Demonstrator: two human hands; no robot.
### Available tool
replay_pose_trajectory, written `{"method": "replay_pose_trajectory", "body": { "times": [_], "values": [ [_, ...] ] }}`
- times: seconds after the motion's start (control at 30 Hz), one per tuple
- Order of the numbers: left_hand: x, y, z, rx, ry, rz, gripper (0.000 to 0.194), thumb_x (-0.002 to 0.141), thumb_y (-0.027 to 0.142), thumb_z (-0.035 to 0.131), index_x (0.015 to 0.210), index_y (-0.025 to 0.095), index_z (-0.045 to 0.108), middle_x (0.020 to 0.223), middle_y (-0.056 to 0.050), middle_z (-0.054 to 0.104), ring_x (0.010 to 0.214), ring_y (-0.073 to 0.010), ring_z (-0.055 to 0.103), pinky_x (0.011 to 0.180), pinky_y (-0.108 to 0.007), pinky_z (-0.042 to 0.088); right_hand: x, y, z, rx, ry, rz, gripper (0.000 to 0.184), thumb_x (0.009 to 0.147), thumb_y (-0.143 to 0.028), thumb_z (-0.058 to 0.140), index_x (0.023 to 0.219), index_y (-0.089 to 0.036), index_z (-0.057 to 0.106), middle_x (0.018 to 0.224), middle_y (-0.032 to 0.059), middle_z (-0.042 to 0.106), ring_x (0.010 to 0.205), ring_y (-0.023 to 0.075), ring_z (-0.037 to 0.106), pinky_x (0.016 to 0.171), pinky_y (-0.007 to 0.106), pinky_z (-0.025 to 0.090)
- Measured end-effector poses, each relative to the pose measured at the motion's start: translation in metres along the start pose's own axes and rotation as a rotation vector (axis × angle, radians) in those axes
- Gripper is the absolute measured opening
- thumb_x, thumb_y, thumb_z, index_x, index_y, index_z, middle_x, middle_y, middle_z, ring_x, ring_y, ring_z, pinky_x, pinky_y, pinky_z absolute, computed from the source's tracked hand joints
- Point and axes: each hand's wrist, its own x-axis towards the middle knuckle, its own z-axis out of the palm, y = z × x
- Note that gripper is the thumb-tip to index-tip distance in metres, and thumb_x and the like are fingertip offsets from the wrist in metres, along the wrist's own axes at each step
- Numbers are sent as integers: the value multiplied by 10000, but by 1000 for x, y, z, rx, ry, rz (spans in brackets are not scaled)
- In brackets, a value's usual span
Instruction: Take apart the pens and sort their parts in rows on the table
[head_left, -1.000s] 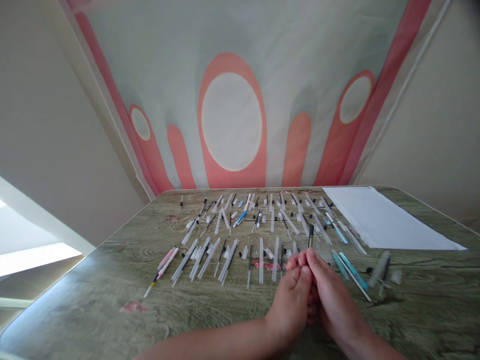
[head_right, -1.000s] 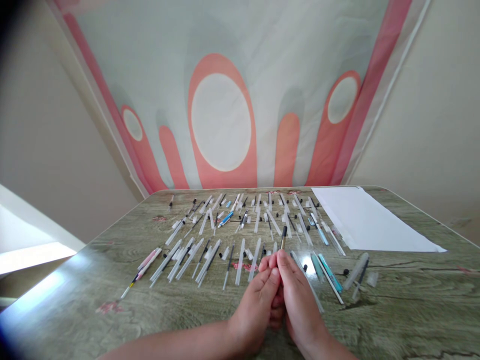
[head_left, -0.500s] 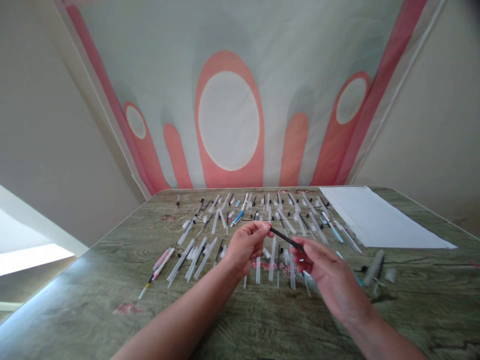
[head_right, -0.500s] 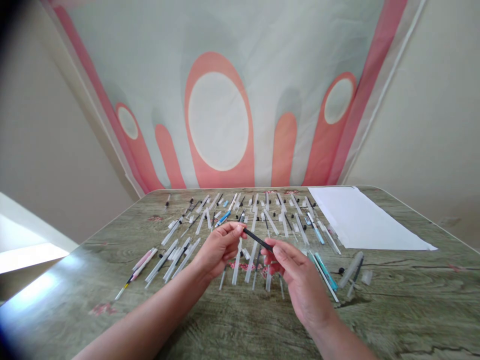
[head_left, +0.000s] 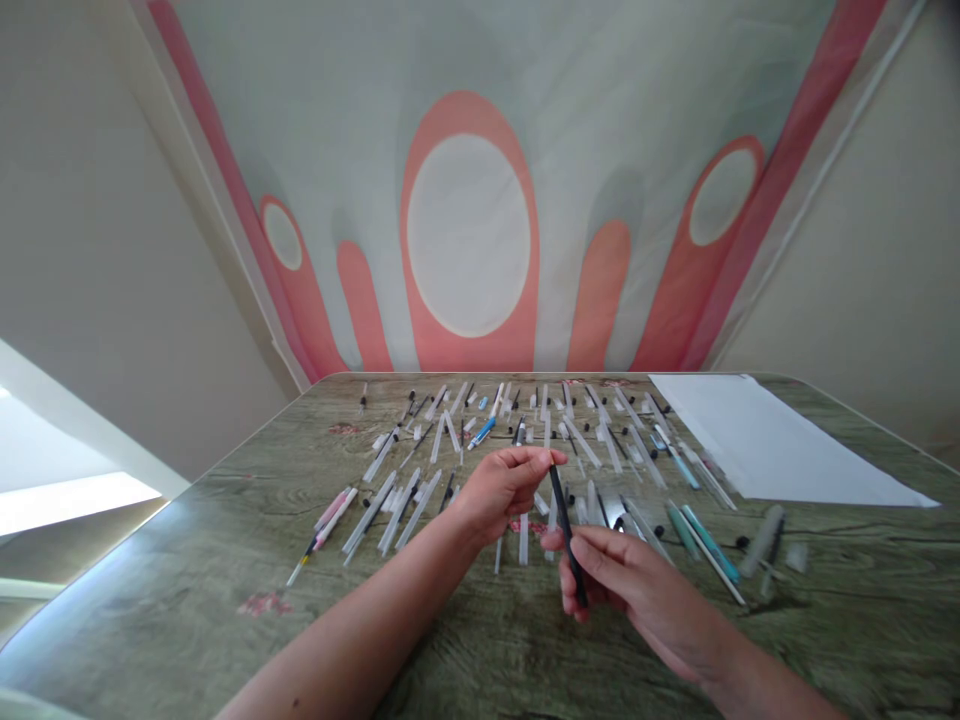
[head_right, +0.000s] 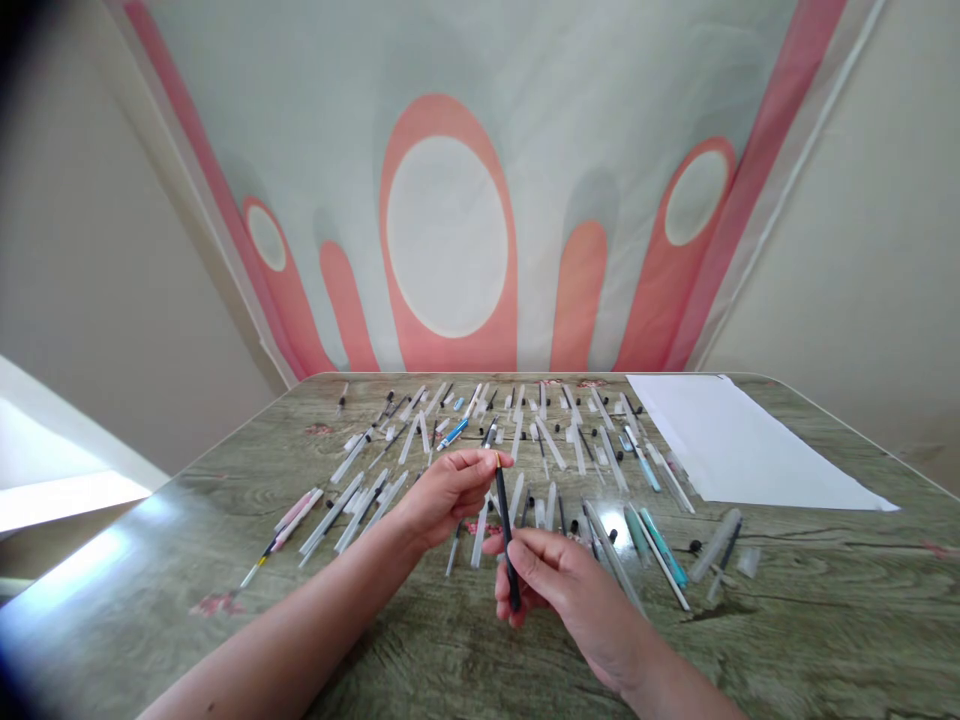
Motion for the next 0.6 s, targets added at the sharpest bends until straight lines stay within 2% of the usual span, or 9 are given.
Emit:
{"method": "replay_pose_trajectory", "body": {
  "times": [0.17,0.27,0.37,0.47,0.53,0.6],
  "values": [
    [1,-1,3,81,51,22,264,801,353,583,931,125,610,500,90,246,391,-17,145,376,-168,103,1,1,-1,-25,14,-8,293,874,-386,518,979,-135,626,744,39,615,662,144,552,625,281,424],
    [3,7,3,106,145,29,170,770,244,579,904,141,571,634,35,454,449,-23,330,419,-143,276,0,0,-2,-7,57,5,304,862,-397,532,992,-139,627,747,35,605,659,144,546,614,280,429],
    [1,25,-7,271,219,31,198,713,127,547,910,150,541,857,-48,575,647,-84,534,576,-203,451,0,-1,-2,1,89,11,309,849,-409,548,994,-149,630,752,31,595,663,146,546,603,277,429],
    [-5,50,-35,551,273,41,251,750,120,509,997,156,532,960,-86,611,794,-130,605,722,-265,495,0,-2,-2,-4,91,21,301,846,-413,552,983,-158,633,743,23,594,652,138,548,595,269,424],
    [-8,67,-64,660,356,33,294,778,119,501,1069,160,508,980,-81,623,816,-132,620,757,-267,492,0,-1,-1,-6,88,24,288,852,-406,547,972,-159,630,746,22,597,650,134,550,593,265,421],
    [-9,83,-102,778,504,-1,338,769,86,523,1102,136,486,941,-69,629,788,-131,624,739,-255,492,0,0,-1,-11,85,23,272,859,-396,539,953,-157,627,748,21,597,652,133,552,590,262,419]
  ]
}}
